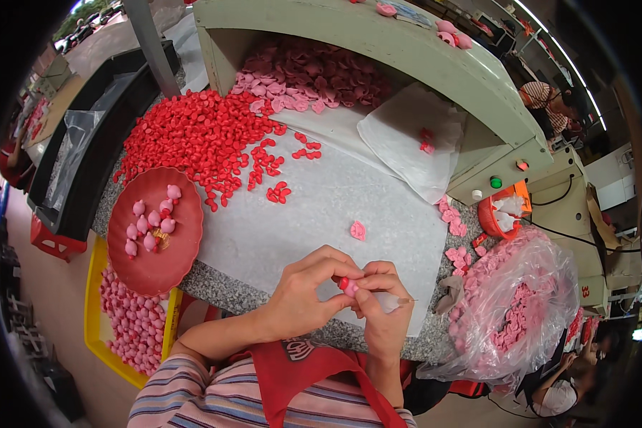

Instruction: Gluing small pink plastic components onto a base using a glue bottle.

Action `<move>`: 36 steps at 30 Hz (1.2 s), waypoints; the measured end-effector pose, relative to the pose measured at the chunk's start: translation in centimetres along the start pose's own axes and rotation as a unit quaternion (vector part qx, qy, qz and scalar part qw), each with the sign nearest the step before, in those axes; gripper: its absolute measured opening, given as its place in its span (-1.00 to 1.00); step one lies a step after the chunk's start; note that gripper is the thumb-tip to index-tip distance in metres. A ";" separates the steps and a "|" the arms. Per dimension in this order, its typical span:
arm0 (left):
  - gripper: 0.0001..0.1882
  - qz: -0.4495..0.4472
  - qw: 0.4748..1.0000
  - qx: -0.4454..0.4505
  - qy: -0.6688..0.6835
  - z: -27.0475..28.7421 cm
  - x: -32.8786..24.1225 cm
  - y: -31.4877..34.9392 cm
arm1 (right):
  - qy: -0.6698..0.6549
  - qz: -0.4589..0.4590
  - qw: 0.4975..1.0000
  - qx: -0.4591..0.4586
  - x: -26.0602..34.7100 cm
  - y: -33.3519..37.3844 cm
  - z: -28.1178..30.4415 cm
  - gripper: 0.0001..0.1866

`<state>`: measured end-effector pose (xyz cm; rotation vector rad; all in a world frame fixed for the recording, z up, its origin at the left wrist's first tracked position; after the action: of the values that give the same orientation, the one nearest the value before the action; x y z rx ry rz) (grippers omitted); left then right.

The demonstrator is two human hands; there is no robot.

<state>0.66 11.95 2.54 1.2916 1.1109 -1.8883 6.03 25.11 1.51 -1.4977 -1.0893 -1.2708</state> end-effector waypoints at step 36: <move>-0.79 -0.019 0.967 0.043 0.252 -1.2 0.7 0.9 | -0.014 0.044 0.999 -0.023 1.8 1.3 -0.3 -0.75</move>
<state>1.68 12.58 1.41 1.8794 1.3151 -1.6923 7.35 24.66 3.19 -1.5860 -1.0072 -1.2244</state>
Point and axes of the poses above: each hand's wrist, its own y-axis away from the middle knuckle, its own z-axis out of the back of the hand, x = y × z, the point moved 2 cm from there along -y, towards the middle knuckle, and after that the axes turned 2 degrees about x, right-handed, at the moved point
